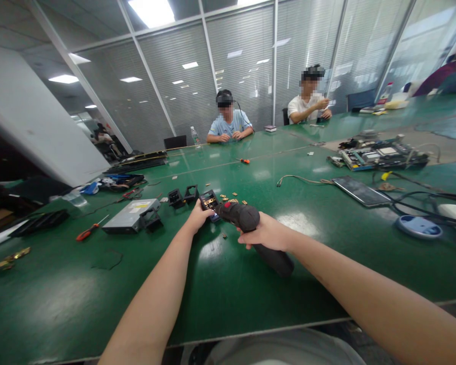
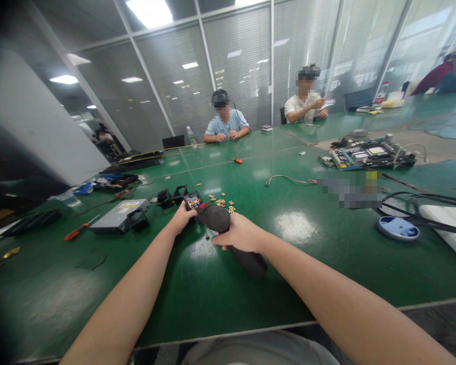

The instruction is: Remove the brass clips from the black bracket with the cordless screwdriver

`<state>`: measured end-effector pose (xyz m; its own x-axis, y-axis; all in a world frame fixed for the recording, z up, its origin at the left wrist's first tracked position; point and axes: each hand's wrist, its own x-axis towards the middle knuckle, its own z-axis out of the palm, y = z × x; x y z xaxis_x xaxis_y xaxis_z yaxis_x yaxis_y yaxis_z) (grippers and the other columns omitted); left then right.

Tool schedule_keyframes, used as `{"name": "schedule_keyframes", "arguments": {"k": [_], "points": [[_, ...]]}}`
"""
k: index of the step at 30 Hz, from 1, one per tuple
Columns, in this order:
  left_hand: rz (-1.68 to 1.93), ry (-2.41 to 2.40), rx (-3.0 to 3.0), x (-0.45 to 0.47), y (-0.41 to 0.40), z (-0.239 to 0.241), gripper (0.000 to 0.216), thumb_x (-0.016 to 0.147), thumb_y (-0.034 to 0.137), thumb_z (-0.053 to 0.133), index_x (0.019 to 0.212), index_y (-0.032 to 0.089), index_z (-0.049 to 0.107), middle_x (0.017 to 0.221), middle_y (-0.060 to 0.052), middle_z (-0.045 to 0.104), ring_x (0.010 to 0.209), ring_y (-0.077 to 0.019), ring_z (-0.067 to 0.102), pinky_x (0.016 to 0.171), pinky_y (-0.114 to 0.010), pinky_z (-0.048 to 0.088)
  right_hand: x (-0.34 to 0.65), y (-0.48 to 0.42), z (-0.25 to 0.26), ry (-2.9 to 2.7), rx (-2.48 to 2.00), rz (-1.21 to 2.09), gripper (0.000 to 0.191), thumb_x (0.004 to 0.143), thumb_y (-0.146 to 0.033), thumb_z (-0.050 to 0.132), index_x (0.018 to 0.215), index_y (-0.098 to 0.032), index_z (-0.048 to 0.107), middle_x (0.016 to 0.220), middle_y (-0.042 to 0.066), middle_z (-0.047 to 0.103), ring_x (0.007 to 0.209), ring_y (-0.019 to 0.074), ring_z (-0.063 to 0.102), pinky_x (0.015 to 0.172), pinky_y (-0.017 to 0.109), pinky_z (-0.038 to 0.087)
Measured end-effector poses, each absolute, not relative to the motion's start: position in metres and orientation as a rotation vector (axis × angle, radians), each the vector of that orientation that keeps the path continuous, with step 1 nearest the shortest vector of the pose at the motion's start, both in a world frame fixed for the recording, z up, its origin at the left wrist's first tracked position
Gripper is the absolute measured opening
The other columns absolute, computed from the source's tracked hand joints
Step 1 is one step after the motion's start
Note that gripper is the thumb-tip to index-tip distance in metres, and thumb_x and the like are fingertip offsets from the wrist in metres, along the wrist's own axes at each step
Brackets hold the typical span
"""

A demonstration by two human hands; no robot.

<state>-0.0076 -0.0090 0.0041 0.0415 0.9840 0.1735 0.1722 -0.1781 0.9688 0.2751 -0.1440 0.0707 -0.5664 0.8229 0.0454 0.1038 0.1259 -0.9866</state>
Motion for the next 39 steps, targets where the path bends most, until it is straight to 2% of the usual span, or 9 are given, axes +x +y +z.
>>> {"name": "schedule_keyframes", "arguments": {"k": [28, 39], "points": [[1.23, 1.229, 1.458, -0.0038, -0.0128, 0.0072, 0.07, 0.057, 0.019, 0.083, 0.121, 0.019, 0.055, 0.112, -0.007, 0.071, 0.112, -0.029, 0.067, 0.112, -0.052, 0.044, 0.2756, -0.1432, 0.0689, -1.795, -0.899, 1.488, 0.03, 0.068, -0.027, 0.076, 0.09, -0.019, 0.059, 0.076, 0.001, 0.068, 0.062, 0.0184, 0.065, 0.061, 0.031, 0.05], [1.229, 1.223, 1.441, -0.0028, -0.0133, 0.0083, 0.069, 0.057, 0.02, 0.084, 0.119, 0.02, 0.055, 0.115, -0.007, 0.071, 0.112, -0.0293, 0.067, 0.11, -0.051, 0.045, 0.2759, -0.1445, 0.0707, -1.8, -0.898, 1.488, 0.026, 0.069, -0.025, 0.077, 0.088, -0.019, 0.06, 0.074, 0.001, 0.069, 0.062, 0.018, 0.065, 0.061, 0.03, 0.049]]}}
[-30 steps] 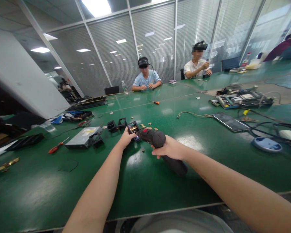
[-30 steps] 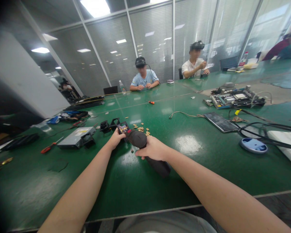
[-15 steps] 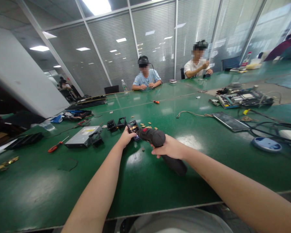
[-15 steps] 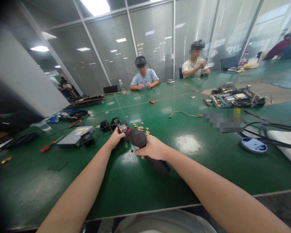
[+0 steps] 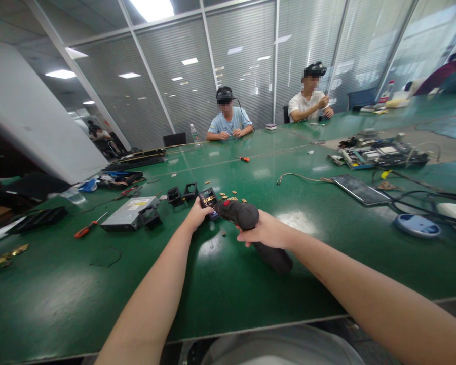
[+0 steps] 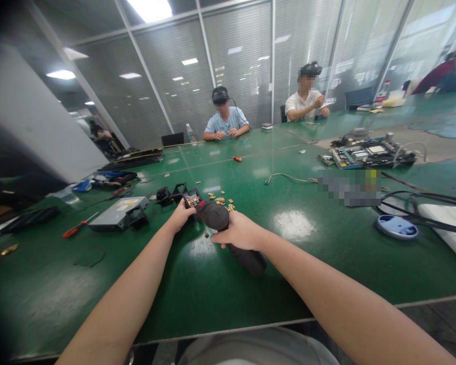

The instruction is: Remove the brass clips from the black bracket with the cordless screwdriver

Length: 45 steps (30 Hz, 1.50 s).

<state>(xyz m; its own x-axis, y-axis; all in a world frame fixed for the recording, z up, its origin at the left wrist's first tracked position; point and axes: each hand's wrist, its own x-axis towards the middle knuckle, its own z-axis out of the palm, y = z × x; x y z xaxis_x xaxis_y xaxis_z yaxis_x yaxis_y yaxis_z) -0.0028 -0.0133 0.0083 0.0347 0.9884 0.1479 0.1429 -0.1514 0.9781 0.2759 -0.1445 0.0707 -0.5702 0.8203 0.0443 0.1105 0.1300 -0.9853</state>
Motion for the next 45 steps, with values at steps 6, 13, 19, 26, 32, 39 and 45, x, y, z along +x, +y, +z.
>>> {"name": "schedule_keyframes", "arguments": {"k": [6, 13, 19, 26, 32, 39, 45], "points": [[1.231, 1.219, 1.429, -0.003, -0.013, 0.008, 0.071, 0.056, 0.019, 0.084, 0.12, 0.02, 0.054, 0.114, -0.007, 0.071, 0.11, -0.0287, 0.067, 0.111, -0.051, 0.044, 0.276, -0.144, 0.07, -1.79, -0.9, 1.493, 0.027, 0.069, -0.026, 0.077, 0.089, -0.019, 0.06, 0.074, 0.0, 0.067, 0.061, 0.018, 0.065, 0.06, 0.03, 0.049], [1.238, 1.223, 1.444, -0.003, -0.013, 0.007, 0.071, 0.056, 0.017, 0.082, 0.122, 0.018, 0.055, 0.111, -0.006, 0.071, 0.106, -0.0269, 0.067, 0.11, -0.05, 0.045, 0.275, -0.143, 0.069, -1.769, -0.887, 1.487, 0.031, 0.069, -0.026, 0.078, 0.092, -0.019, 0.059, 0.074, -0.001, 0.065, 0.061, 0.018, 0.066, 0.058, 0.029, 0.049], [1.24, 1.207, 1.431, -0.003, -0.014, 0.009, 0.07, 0.055, 0.016, 0.082, 0.12, 0.019, 0.055, 0.111, -0.006, 0.07, 0.106, -0.0272, 0.067, 0.11, -0.05, 0.044, 0.275, -0.144, 0.071, -1.75, -0.889, 1.502, 0.031, 0.069, -0.025, 0.078, 0.093, -0.019, 0.059, 0.074, -0.001, 0.064, 0.061, 0.018, 0.066, 0.057, 0.029, 0.049], [1.187, 1.127, 1.356, -0.007, -0.015, 0.013, 0.078, 0.05, 0.013, 0.084, 0.122, 0.019, 0.054, 0.111, -0.006, 0.072, 0.107, -0.0279, 0.068, 0.11, -0.051, 0.044, 0.276, -0.146, 0.075, -1.755, -0.874, 1.516, 0.027, 0.069, -0.022, 0.077, 0.089, -0.019, 0.059, 0.072, -0.001, 0.064, 0.06, 0.0176, 0.066, 0.057, 0.028, 0.049], [1.176, 1.082, 1.256, -0.007, -0.015, 0.014, 0.062, 0.063, 0.028, 0.072, 0.122, 0.021, 0.058, 0.111, -0.006, 0.072, 0.102, -0.027, 0.069, 0.099, -0.047, 0.052, 0.276, -0.147, 0.079, -1.755, -0.859, 1.519, 0.026, 0.069, -0.021, 0.075, 0.09, -0.019, 0.059, 0.075, 0.0, 0.064, 0.061, 0.0179, 0.066, 0.058, 0.029, 0.051], [1.187, 1.098, 1.186, -0.002, -0.007, 0.009, 0.067, 0.081, 0.067, 0.064, 0.128, 0.02, 0.06, 0.12, -0.011, 0.073, 0.11, -0.0289, 0.07, 0.096, -0.044, 0.053, 0.276, -0.146, 0.079, -1.757, -0.869, 1.513, 0.029, 0.069, -0.019, 0.075, 0.095, -0.018, 0.062, 0.074, -0.001, 0.064, 0.06, 0.0179, 0.066, 0.057, 0.028, 0.05], [1.211, 1.091, 1.202, -0.002, -0.005, 0.006, 0.07, 0.083, 0.069, 0.064, 0.132, 0.019, 0.058, 0.122, -0.012, 0.073, 0.111, -0.0289, 0.07, 0.097, -0.046, 0.054, 0.277, -0.146, 0.078, -1.767, -0.868, 1.502, 0.034, 0.07, -0.019, 0.076, 0.102, -0.019, 0.065, 0.074, -0.001, 0.065, 0.061, 0.0179, 0.067, 0.057, 0.028, 0.05]]}}
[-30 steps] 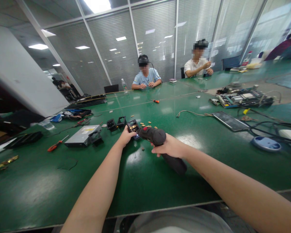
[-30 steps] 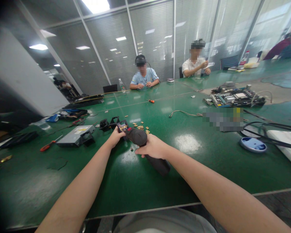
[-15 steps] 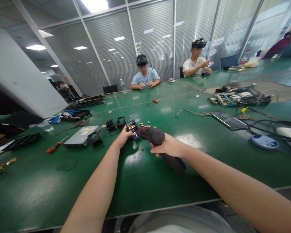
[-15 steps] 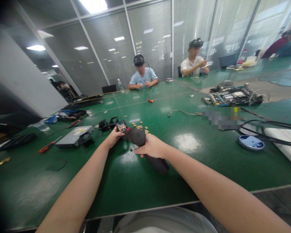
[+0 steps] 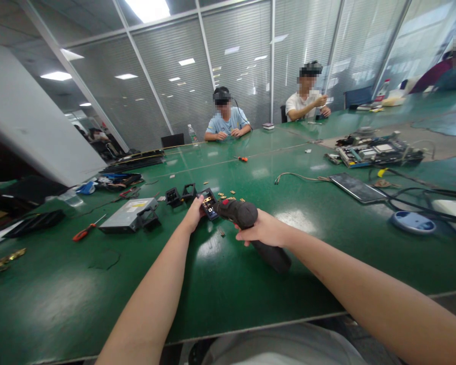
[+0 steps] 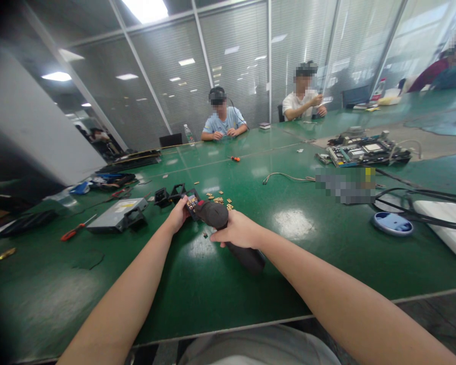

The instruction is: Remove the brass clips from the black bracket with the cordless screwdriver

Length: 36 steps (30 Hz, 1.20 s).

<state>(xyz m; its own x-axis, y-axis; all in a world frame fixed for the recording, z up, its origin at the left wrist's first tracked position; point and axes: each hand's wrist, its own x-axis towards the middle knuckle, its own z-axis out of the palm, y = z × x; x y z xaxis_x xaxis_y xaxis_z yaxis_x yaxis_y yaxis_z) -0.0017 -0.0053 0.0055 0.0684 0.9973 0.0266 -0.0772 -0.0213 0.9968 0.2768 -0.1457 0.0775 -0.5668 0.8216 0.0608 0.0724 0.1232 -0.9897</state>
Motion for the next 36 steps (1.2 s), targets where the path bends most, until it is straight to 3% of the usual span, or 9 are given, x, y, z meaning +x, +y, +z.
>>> {"name": "schedule_keyframes", "arguments": {"k": [36], "points": [[1.228, 1.087, 1.205, -0.0016, -0.0075, 0.0058, 0.057, 0.088, 0.063, 0.064, 0.124, 0.019, 0.06, 0.114, -0.009, 0.074, 0.099, -0.0231, 0.072, 0.089, -0.037, 0.056, 0.2767, -0.1469, 0.0771, -1.765, -0.872, 1.504, 0.028, 0.068, -0.023, 0.076, 0.091, -0.02, 0.06, 0.074, -0.001, 0.065, 0.061, 0.0178, 0.066, 0.058, 0.028, 0.05]]}}
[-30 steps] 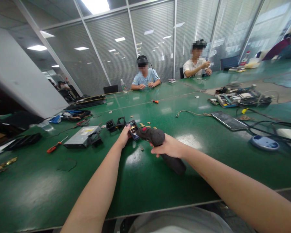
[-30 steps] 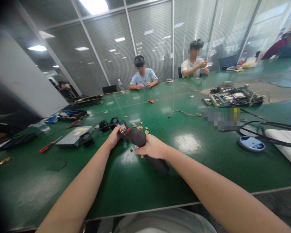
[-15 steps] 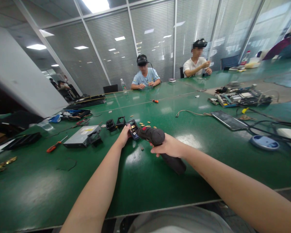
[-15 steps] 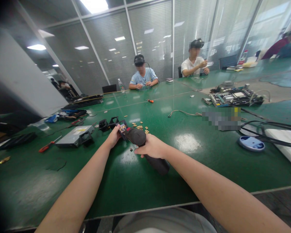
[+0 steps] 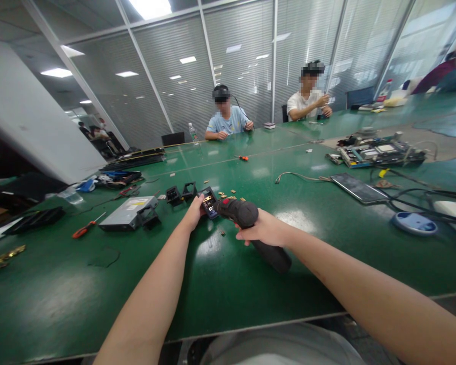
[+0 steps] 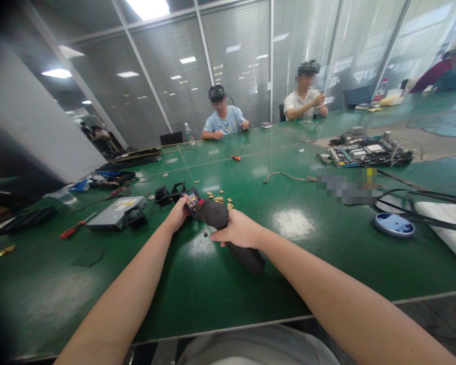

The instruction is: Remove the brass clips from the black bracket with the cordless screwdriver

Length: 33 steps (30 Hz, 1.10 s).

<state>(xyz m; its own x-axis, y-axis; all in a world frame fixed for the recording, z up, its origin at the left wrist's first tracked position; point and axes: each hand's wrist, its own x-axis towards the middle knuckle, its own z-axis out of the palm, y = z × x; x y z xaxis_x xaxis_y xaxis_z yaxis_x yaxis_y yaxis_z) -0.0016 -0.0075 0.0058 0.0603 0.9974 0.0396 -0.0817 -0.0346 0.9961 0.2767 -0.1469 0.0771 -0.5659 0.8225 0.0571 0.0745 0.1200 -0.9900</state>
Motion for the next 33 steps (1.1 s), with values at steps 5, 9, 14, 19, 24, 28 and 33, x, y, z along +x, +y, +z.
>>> {"name": "schedule_keyframes", "arguments": {"k": [5, 9, 14, 19, 24, 28, 33], "points": [[1.24, 1.082, 1.191, 0.0008, -0.0099, 0.0092, 0.052, 0.085, 0.056, 0.067, 0.122, 0.02, 0.06, 0.111, -0.007, 0.074, 0.097, -0.0223, 0.071, 0.088, -0.037, 0.056, 0.2762, -0.1466, 0.0779, -1.77, -0.876, 1.496, 0.028, 0.068, -0.023, 0.076, 0.09, -0.019, 0.06, 0.074, -0.001, 0.064, 0.061, 0.0178, 0.066, 0.057, 0.028, 0.05], [1.247, 1.113, 1.192, 0.0006, -0.0119, 0.0109, 0.052, 0.072, 0.036, 0.077, 0.119, 0.02, 0.06, 0.108, -0.005, 0.073, 0.093, -0.021, 0.07, 0.088, -0.037, 0.055, 0.2766, -0.1465, 0.0785, -1.785, -0.879, 1.493, 0.024, 0.068, -0.022, 0.076, 0.087, -0.019, 0.061, 0.07, -0.001, 0.062, 0.061, 0.0186, 0.066, 0.058, 0.028, 0.05], [1.233, 1.137, 1.246, -0.0015, -0.0159, 0.0124, 0.064, 0.057, 0.02, 0.078, 0.118, 0.02, 0.06, 0.105, -0.004, 0.072, 0.096, -0.0238, 0.069, 0.095, -0.043, 0.054, 0.2771, -0.1456, 0.0763, -1.789, -0.863, 1.491, 0.027, 0.069, -0.023, 0.075, 0.092, -0.019, 0.061, 0.074, 0.0, 0.064, 0.063, 0.0188, 0.067, 0.058, 0.029, 0.051], [1.24, 1.149, 1.29, -0.0016, -0.0171, 0.0127, 0.066, 0.054, 0.018, 0.077, 0.118, 0.02, 0.059, 0.103, -0.004, 0.072, 0.097, -0.0253, 0.069, 0.1, -0.048, 0.052, 0.2765, -0.1455, 0.0762, -1.798, -0.847, 1.495, 0.027, 0.069, -0.023, 0.074, 0.092, -0.019, 0.06, 0.073, 0.0, 0.063, 0.061, 0.0179, 0.065, 0.06, 0.029, 0.052], [1.25, 1.197, 1.319, -0.002, -0.0141, 0.0099, 0.064, 0.055, 0.017, 0.074, 0.116, 0.02, 0.059, 0.103, -0.004, 0.071, 0.1, -0.0258, 0.069, 0.105, -0.05, 0.05, 0.2766, -0.1457, 0.0769, -1.802, -0.86, 1.486, 0.028, 0.069, -0.023, 0.074, 0.093, -0.019, 0.061, 0.073, 0.0, 0.063, 0.062, 0.0188, 0.066, 0.059, 0.03, 0.052], [1.249, 1.197, 1.322, -0.002, -0.0126, 0.0085, 0.065, 0.055, 0.016, 0.073, 0.118, 0.02, 0.058, 0.106, -0.004, 0.071, 0.102, -0.0253, 0.068, 0.109, -0.051, 0.047, 0.277, -0.1451, 0.0758, -1.803, -0.871, 1.487, 0.027, 0.069, -0.024, 0.075, 0.092, -0.019, 0.061, 0.073, 0.0, 0.064, 0.062, 0.0192, 0.067, 0.059, 0.03, 0.052], [1.253, 1.19, 1.357, -0.0017, -0.0131, 0.0082, 0.066, 0.056, 0.018, 0.079, 0.119, 0.02, 0.057, 0.111, -0.006, 0.07, 0.108, -0.0262, 0.067, 0.111, -0.05, 0.044, 0.2771, -0.144, 0.0732, -1.793, -0.886, 1.484, 0.028, 0.069, -0.024, 0.076, 0.092, -0.019, 0.06, 0.073, 0.0, 0.065, 0.061, 0.0185, 0.066, 0.057, 0.029, 0.051]]}}
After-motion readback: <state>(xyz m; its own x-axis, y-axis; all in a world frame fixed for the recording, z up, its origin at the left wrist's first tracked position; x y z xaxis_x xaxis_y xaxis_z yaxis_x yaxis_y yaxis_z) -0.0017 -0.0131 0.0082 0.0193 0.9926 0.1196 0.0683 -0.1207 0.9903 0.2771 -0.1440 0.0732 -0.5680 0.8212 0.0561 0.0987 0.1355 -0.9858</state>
